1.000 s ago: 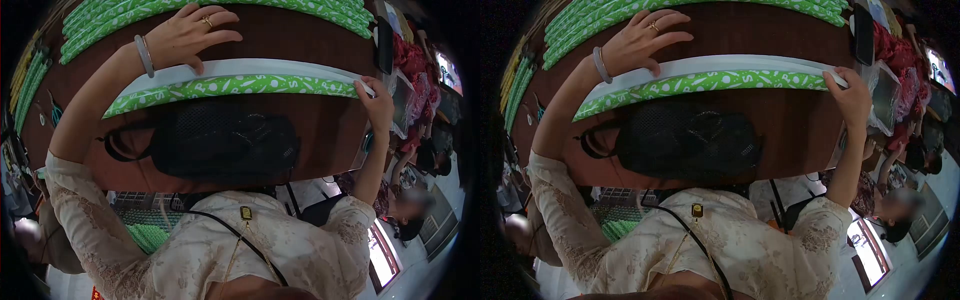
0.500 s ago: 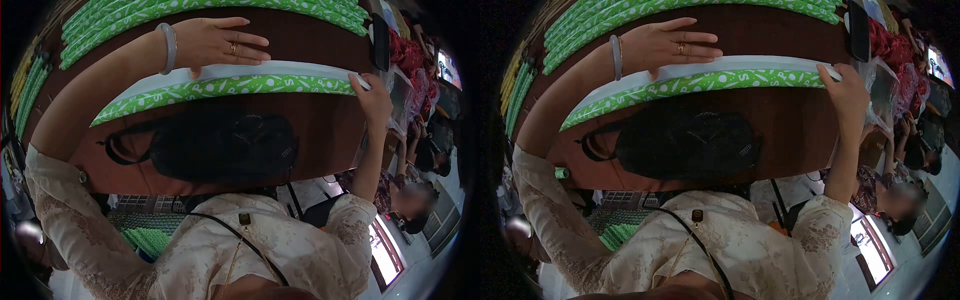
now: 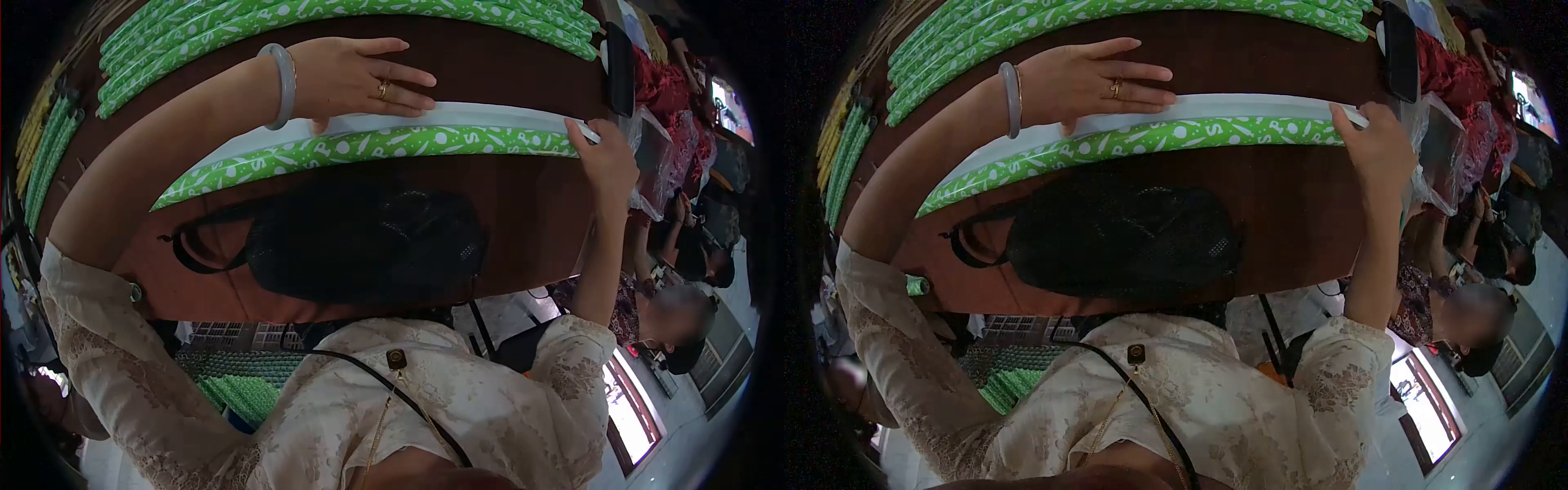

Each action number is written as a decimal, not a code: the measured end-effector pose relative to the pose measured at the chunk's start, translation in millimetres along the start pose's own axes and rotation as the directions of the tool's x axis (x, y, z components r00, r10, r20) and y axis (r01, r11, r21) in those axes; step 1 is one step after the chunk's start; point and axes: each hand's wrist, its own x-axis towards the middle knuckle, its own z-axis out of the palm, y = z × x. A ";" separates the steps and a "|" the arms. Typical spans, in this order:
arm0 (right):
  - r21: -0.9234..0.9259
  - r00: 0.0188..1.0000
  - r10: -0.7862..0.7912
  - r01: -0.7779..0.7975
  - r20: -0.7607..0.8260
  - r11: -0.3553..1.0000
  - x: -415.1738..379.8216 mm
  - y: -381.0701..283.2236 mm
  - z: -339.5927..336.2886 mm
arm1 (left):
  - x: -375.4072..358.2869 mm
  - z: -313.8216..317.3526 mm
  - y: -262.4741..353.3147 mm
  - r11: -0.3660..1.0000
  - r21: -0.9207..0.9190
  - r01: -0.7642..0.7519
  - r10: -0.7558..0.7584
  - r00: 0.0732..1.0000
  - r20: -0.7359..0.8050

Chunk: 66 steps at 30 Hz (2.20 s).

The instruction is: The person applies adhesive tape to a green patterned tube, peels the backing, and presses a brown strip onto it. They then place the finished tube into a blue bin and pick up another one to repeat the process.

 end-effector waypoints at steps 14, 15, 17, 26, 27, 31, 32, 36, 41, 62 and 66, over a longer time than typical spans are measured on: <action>-0.162 0.998 -0.047 0.052 0.033 0.986 -0.9 -14.2 -9.6 | 1.1 -9.1 1.5 0.999 0.045 -0.028 0.025 0.998 0.059; -0.187 0.998 -0.051 0.060 0.048 0.981 -1.4 -16.7 -11.1 | 1.1 -9.1 1.2 0.998 0.050 -0.033 0.030 0.998 0.052; -0.206 0.997 -0.055 0.064 0.053 0.977 -0.7 -18.3 -8.8 | 0.6 -8.6 0.7 0.999 0.011 -0.035 0.034 0.999 0.034; -0.267 0.986 -0.162 0.164 0.031 0.950 1.2 -18.5 -1.1 | -0.7 -12.7 4.3 1.000 0.023 -0.015 0.014 0.999 0.040; -0.280 0.982 -0.185 0.187 0.033 0.942 2.2 -18.4 0.5 | -0.9 -12.4 4.8 1.000 0.021 -0.016 0.015 0.999 0.039; -0.294 0.976 -0.206 0.216 0.066 0.931 5.6 -18.5 0.3 | -3.5 -12.2 6.5 1.000 0.004 -0.002 0.002 1.000 0.022; -0.297 0.976 -0.208 0.218 0.063 0.930 6.3 -18.4 1.3 | -5.3 -11.2 6.8 1.000 -0.008 0.009 -0.009 1.000 0.009; -0.296 0.973 -0.223 0.229 0.056 0.927 4.8 -19.7 -0.6 | -23.0 -6.1 9.7 0.995 -0.079 0.058 -0.057 0.998 0.011; -0.279 0.974 -0.220 0.228 0.061 0.933 5.0 -18.9 0.1 | -51.6 5.0 20.5 0.964 -0.216 0.153 -0.163 0.986 -0.031; -0.164 0.940 -0.256 0.223 -0.223 0.961 1.9 -6.9 24.1 | -7.1 -35.9 23.6 0.967 -0.187 0.173 -0.217 0.944 -0.250; -0.176 0.945 -0.225 0.186 -0.239 0.967 4.8 -7.9 32.9 | 96.8 -40.3 14.4 0.964 -0.225 0.145 -0.231 0.876 -0.424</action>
